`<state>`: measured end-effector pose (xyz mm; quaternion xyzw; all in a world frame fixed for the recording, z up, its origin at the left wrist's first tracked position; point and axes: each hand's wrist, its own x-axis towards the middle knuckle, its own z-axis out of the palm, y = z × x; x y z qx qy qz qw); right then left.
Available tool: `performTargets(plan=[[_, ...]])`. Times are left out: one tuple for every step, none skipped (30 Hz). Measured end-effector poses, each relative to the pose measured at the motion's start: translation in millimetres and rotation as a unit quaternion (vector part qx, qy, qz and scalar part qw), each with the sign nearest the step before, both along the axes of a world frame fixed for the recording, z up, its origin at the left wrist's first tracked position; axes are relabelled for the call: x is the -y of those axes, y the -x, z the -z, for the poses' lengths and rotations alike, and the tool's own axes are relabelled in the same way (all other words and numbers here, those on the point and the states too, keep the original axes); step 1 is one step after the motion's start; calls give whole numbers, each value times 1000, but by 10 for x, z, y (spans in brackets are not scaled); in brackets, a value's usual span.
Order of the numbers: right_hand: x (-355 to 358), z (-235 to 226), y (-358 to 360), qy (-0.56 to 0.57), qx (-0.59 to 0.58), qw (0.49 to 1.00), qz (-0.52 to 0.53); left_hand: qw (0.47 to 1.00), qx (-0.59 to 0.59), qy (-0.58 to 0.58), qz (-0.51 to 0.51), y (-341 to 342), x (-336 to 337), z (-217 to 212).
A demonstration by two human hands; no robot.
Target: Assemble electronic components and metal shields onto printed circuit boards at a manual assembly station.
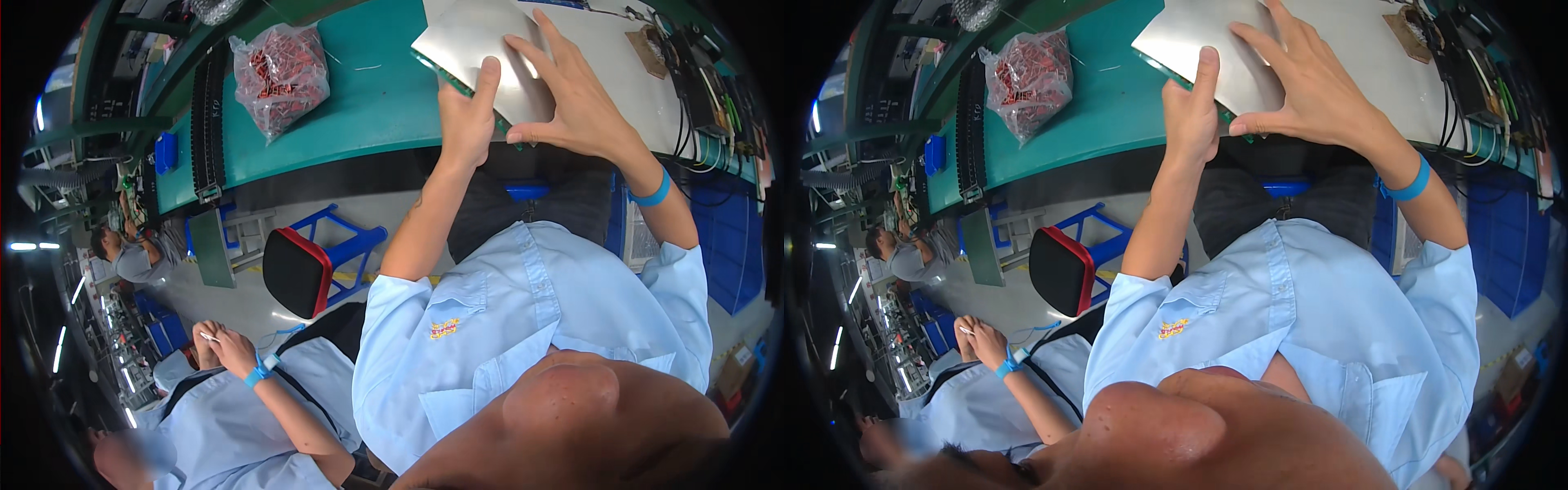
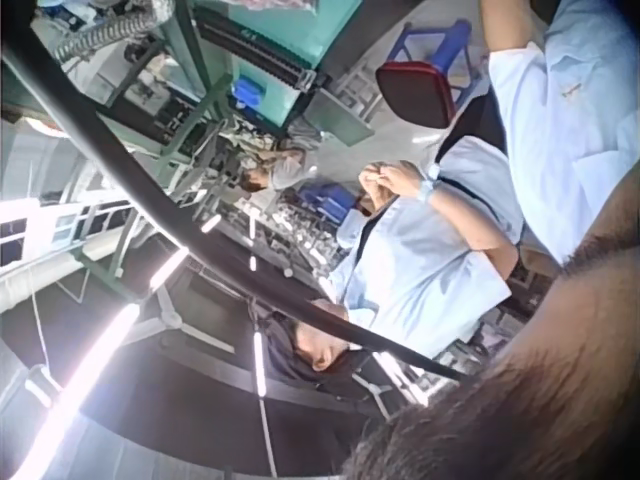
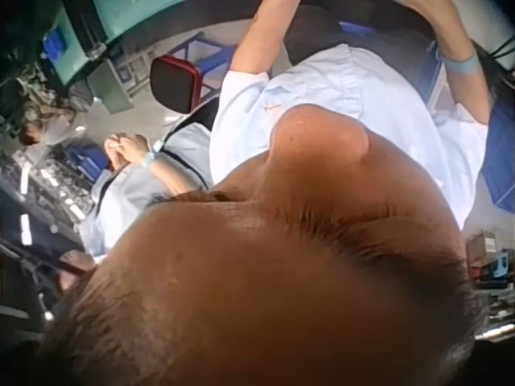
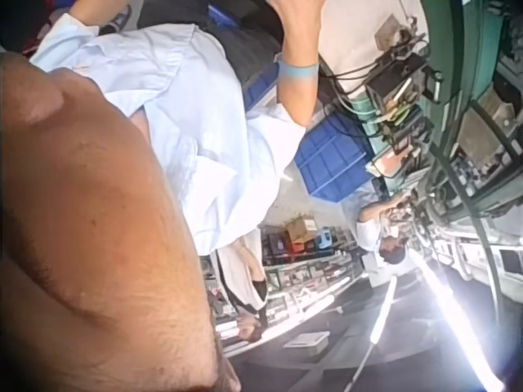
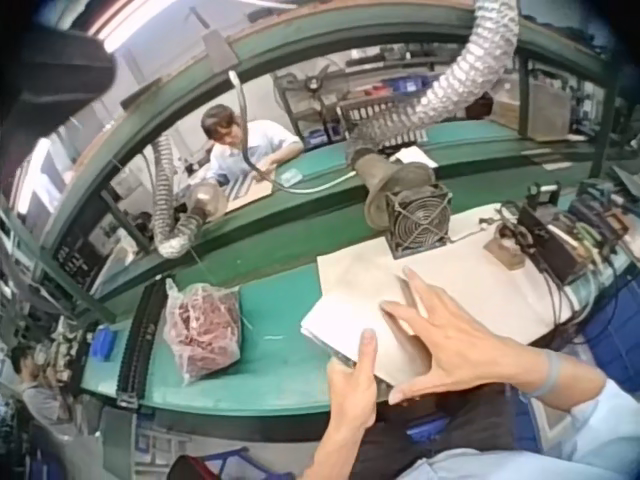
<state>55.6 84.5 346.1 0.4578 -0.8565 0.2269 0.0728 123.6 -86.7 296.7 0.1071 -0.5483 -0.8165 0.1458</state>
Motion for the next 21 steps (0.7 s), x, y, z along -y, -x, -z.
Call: performTargets(plan=[[5,30,20,-4,26,1000,-3,1000,5,9,-3,10,-11,21],[11,57,46,-8,52,999,-6,1000,9,17,-7,6,-10,41],[24,81,84,-17,56,998,-15,1000,14,9,-16,-53,-9,28],[39,96,157,-6,95,995,-28,1000,17,-3,-23,-65,17,20],[38,109,228,3,134,990,-38,999,21,-17,-27,-82,10,19],[37,115,287,11,173,984,-47,999,25,-30,-30,-82,24,14],[35,114,309,20,212,976,-54,998,28,-43,-34,-80,20,21],[39,105,324,14,216,975,-58,998,29,-53,-36,-50,20,27],[42,91,337,21,273,961,-48,997,30,-62,-37,-32,25,30],[46,76,348,29,329,943,-38,996,30,-71,-38,-26,32,45],[55,62,355,37,383,923,-27,996,30,-80,-39,-34,60,50],[69,51,358,44,436,899,-15,995,30,-88,-39,-44,73,54],[77,39,364,43,436,899,-15,994,28,-94,-37,-20,57,63],[86,26,370,40,439,897,-14,994,26,-100,-35,-23,64,64],[97,13,376,37,442,896,-12,994,24,-105,-33,-22,67,62],[108,0,381,34,445,895,-12,993,23,-111,-31,-27,81,59],[121,-13,385,31,448,894,-11,993,21,-116,-30,-39,96,48],[118,-22,390,29,450,892,-8,992,19,-122,-26,-40,93,40],[117,-31,394,27,453,891,-6,991,17,-127,-23,-37,96,35],[115,-40,397,24,455,890,-4,991,15,-133,-20,-29,98,38],[113,-49,399,22,458,889,-2,990,13,-138,-17,-19,92,45]])
